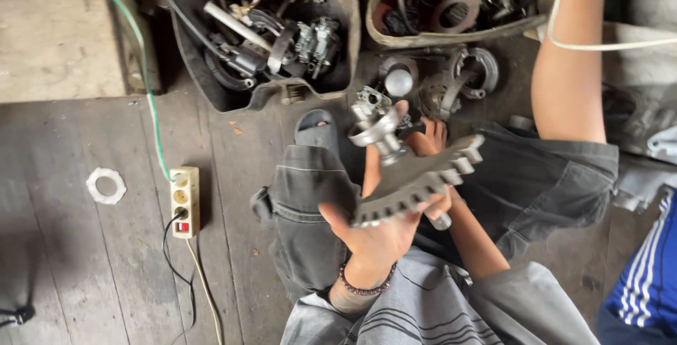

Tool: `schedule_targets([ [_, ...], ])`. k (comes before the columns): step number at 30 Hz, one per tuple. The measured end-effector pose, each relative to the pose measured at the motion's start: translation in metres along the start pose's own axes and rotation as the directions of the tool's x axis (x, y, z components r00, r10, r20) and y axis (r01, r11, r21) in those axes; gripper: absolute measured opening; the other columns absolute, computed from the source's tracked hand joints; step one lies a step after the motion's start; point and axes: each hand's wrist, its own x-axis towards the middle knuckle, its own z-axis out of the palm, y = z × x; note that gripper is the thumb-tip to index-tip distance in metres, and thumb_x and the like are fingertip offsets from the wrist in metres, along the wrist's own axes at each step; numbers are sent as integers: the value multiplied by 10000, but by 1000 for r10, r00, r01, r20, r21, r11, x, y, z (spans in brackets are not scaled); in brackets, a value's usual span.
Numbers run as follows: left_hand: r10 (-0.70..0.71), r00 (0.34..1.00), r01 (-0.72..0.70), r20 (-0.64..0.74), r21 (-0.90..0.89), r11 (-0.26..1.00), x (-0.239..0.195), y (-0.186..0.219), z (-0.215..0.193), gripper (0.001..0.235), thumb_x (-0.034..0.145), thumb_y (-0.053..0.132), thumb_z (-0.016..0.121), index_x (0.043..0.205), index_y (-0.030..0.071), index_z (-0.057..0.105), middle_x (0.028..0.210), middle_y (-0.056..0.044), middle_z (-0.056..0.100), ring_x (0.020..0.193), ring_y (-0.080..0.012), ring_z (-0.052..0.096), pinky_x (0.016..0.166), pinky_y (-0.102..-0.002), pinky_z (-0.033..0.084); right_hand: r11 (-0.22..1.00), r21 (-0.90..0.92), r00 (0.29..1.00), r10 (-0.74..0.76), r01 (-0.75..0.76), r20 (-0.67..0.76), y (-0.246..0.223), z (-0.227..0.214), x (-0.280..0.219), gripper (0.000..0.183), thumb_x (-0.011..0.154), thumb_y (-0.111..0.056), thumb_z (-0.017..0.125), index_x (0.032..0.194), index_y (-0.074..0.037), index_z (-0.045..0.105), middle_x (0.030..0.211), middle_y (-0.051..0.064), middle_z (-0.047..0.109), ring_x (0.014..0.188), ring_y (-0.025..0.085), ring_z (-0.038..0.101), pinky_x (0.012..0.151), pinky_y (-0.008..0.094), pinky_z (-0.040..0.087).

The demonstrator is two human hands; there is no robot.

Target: Grinding and polishing a metal engine component using a handheld grinding disc.

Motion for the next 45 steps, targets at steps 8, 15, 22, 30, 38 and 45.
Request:
schedule_targets([
  [8,156,988,-102,-2,745,659,20,-42,-48,885,663,370,678,1455,117,375,1455,-184,512,1324,-435,281,1003,-581,160,988,39,987,-149,151,-54,-9,-13,8,491,853,-73,566,1342,-48,599,1385,125,590,1249,256,577,1107,376,406],
  [15,553,657,-129,-512,647,751,67,-176,-178,701,1058,308,419,1594,253,-30,1690,-154,278,1488,-254,432,1255,-360,227,976,17,963,-210,216,-166,7,-79,-16,635,809,-16,631,1431,-27,505,1452,151,525,1292,270,560,1063,379,495],
  [22,-387,879,-42,277,855,516,16,46,29,1178,790,834,495,1487,-107,380,953,-70,571,708,-168,426,655,-320,391,945,-107,922,-325,309,-208,-35,-155,-71,751,775,-241,624,1456,19,442,1503,265,471,1369,393,535,1125,491,507],
  [30,-505,854,-116,121,992,41,18,67,77,1094,597,617,673,1419,-80,482,508,-92,601,385,-237,570,451,-334,470,671,-355,755,-528,651,388,-134,-231,-101,599,648,-567,661,1083,-160,727,1355,255,506,1325,537,568,1105,689,562],
  [38,-648,756,-316,93,919,-236,50,80,98,1143,584,771,557,1280,-136,571,419,-103,629,334,-242,655,414,-350,544,400,-477,611,-643,783,462,-150,-207,-85,439,807,-567,542,1025,-287,800,1250,216,626,1173,474,641,915,632,581],
  [45,-765,644,-253,13,947,-197,60,82,89,965,599,768,547,1075,-63,667,489,-100,676,379,-238,680,404,-329,549,205,-512,501,-669,834,549,-146,-207,-84,376,931,-490,520,1083,-315,817,1258,122,663,1119,371,649,873,526,539],
])
